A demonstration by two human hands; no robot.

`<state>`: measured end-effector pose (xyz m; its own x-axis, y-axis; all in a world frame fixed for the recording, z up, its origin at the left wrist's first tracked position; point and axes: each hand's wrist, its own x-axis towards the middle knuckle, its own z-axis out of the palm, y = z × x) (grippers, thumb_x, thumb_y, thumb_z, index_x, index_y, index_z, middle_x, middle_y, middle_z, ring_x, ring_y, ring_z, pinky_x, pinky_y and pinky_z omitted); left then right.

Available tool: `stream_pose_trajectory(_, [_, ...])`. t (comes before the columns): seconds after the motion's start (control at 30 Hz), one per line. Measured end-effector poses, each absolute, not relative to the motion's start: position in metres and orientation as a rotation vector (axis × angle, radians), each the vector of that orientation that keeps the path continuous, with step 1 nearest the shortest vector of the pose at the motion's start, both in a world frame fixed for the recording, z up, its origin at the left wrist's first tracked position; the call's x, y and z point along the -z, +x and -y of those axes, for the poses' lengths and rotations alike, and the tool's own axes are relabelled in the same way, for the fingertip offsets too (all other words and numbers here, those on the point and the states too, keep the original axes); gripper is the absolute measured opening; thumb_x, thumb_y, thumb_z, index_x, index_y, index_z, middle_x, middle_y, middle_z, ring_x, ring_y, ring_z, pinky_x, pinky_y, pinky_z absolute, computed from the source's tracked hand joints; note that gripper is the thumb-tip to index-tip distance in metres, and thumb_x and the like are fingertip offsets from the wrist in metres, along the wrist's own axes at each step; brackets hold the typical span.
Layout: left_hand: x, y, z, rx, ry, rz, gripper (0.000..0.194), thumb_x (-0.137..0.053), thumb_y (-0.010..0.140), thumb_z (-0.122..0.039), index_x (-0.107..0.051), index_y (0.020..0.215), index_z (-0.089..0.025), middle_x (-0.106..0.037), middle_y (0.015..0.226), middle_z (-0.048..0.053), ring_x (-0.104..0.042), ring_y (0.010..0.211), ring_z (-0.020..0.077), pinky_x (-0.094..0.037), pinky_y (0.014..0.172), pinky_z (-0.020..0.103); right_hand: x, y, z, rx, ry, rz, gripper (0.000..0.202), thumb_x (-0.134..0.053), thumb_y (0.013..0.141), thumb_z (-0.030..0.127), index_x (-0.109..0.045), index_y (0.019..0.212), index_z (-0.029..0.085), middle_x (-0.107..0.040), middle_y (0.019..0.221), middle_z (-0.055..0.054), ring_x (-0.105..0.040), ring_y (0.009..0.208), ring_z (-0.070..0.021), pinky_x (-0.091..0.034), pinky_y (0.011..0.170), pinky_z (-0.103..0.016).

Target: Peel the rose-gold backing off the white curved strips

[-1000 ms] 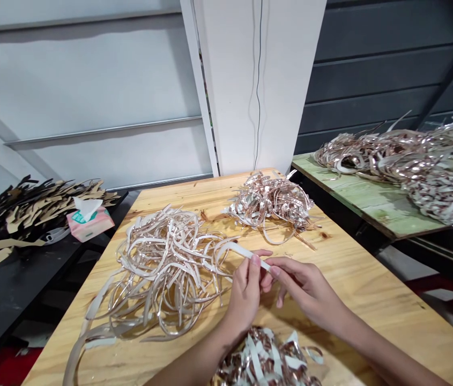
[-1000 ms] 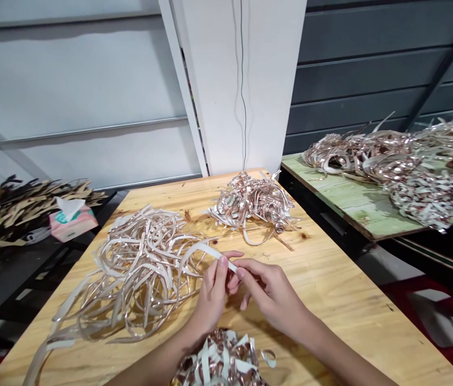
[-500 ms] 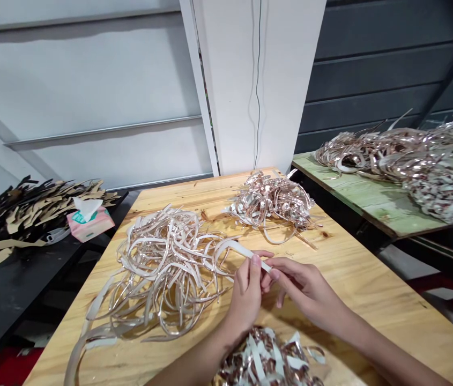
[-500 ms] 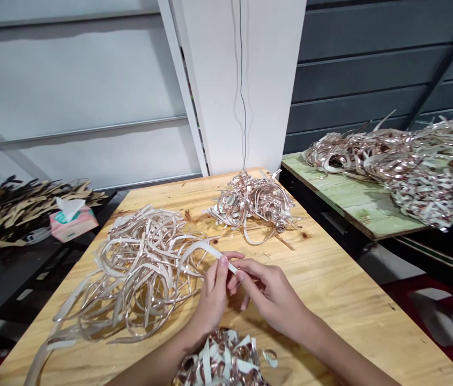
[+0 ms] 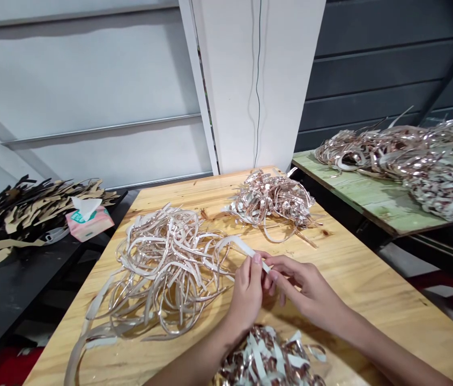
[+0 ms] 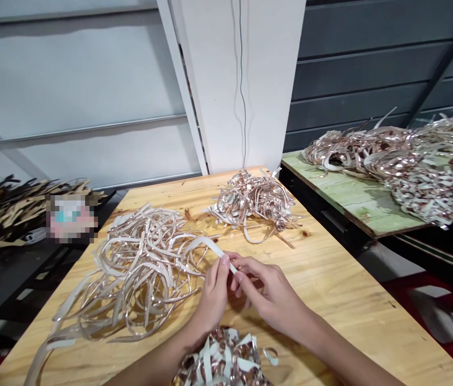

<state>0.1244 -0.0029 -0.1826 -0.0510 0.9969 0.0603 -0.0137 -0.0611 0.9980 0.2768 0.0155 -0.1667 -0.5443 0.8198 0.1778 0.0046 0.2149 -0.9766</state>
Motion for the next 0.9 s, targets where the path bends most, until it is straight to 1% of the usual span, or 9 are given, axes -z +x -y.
stream_pose_trajectory(0.1, [0.189,0.125,0.002,-1.281,1.140,-1.111,0.045,-0.040,0.105,-0.059,-0.063,0.098,-0.020,-0.049,0.065,-0.004,-0.054,0.061,0.0155,-0.047,0.060,0.027,0.165,0.277,-0.016,-1.398,-0.792,1.788,0.027,-0.052,0.107,0.033,-0.064,0.128,0.020,-0.071,0.087,-0.003,-0.066,0.070,-0.0141,-0.056,0.060,-0.024])
stream_pose_trajectory(0.23, [0.191,0.126,0.002,-1.274,1.136,-1.074,0.046,-0.039,0.105,-0.058,-0.059,0.088,-0.020,-0.050,0.065,-0.003,-0.054,0.061,0.0149,-0.046,0.062,0.027,0.162,0.278,-0.015,-1.372,-0.809,1.821,0.027,-0.051,0.108,0.034,-0.063,0.128,0.020,-0.072,0.087,-0.004,-0.067,0.072,-0.0156,-0.055,0.061,-0.025])
stream_pose_trajectory(0.3, [0.189,0.125,0.003,-1.280,1.169,-1.091,0.047,-0.038,0.106,-0.057,-0.059,0.085,-0.020,-0.052,0.068,-0.002,-0.054,0.064,0.0152,-0.047,0.065,0.027,0.161,0.278,-0.015,-1.313,-0.824,1.872,0.026,-0.051,0.107,0.033,-0.063,0.127,0.020,-0.072,0.088,-0.003,-0.068,0.074,-0.0162,-0.055,0.064,-0.027])
stream_pose_trajectory(0.4, [0.186,0.124,0.003,-1.305,1.225,-1.153,0.044,-0.040,0.106,-0.054,-0.059,0.086,-0.020,-0.058,0.076,0.000,-0.056,0.073,0.0160,-0.048,0.073,0.027,0.158,0.279,-0.015,-1.182,-0.840,1.969,0.023,-0.053,0.106,0.029,-0.064,0.124,0.022,-0.073,0.092,-0.003,-0.068,0.078,-0.0167,-0.053,0.070,-0.028])
stream_pose_trajectory(0.47, [0.187,0.124,0.003,-1.304,1.244,-1.178,0.044,-0.039,0.107,-0.053,-0.059,0.086,-0.020,-0.059,0.078,0.001,-0.055,0.075,0.0162,-0.047,0.074,0.027,0.157,0.279,-0.015,-1.135,-0.844,2.004,0.021,-0.054,0.105,0.028,-0.065,0.122,0.022,-0.073,0.096,-0.003,-0.068,0.080,-0.0167,-0.052,0.072,-0.029])
stream_pose_trajectory(0.6, [0.189,0.124,0.002,-1.266,1.277,-1.185,0.047,-0.037,0.106,-0.055,-0.057,0.083,-0.020,-0.059,0.075,0.000,-0.055,0.073,0.0168,-0.047,0.075,0.028,0.156,0.278,-0.015,-1.130,-0.855,2.023,0.017,-0.055,0.104,0.026,-0.063,0.117,0.022,-0.072,0.093,-0.002,-0.068,0.080,-0.0170,-0.051,0.071,-0.029])
stream_pose_trajectory(0.77, [0.190,0.124,0.002,-1.234,1.323,-1.245,0.045,-0.039,0.106,-0.055,-0.059,0.086,-0.019,-0.063,0.084,0.003,-0.058,0.083,0.0189,-0.047,0.081,0.029,0.152,0.277,-0.014,-1.148,-0.889,2.068,0.004,-0.057,0.100,0.024,-0.059,0.101,0.022,-0.072,0.088,-0.003,-0.067,0.076,-0.0196,-0.050,0.069,-0.032])
stream_pose_trajectory(0.9, [0.189,0.123,0.002,-1.197,1.365,-1.270,0.047,-0.037,0.106,-0.056,-0.060,0.087,-0.019,-0.065,0.086,0.004,-0.058,0.084,0.0201,-0.047,0.081,0.030,0.148,0.278,-0.012,-1.156,-0.926,2.117,0.003,-0.056,0.099,0.024,-0.057,0.099,0.022,-0.071,0.085,-0.005,-0.066,0.072,-0.0207,-0.049,0.064,-0.032])
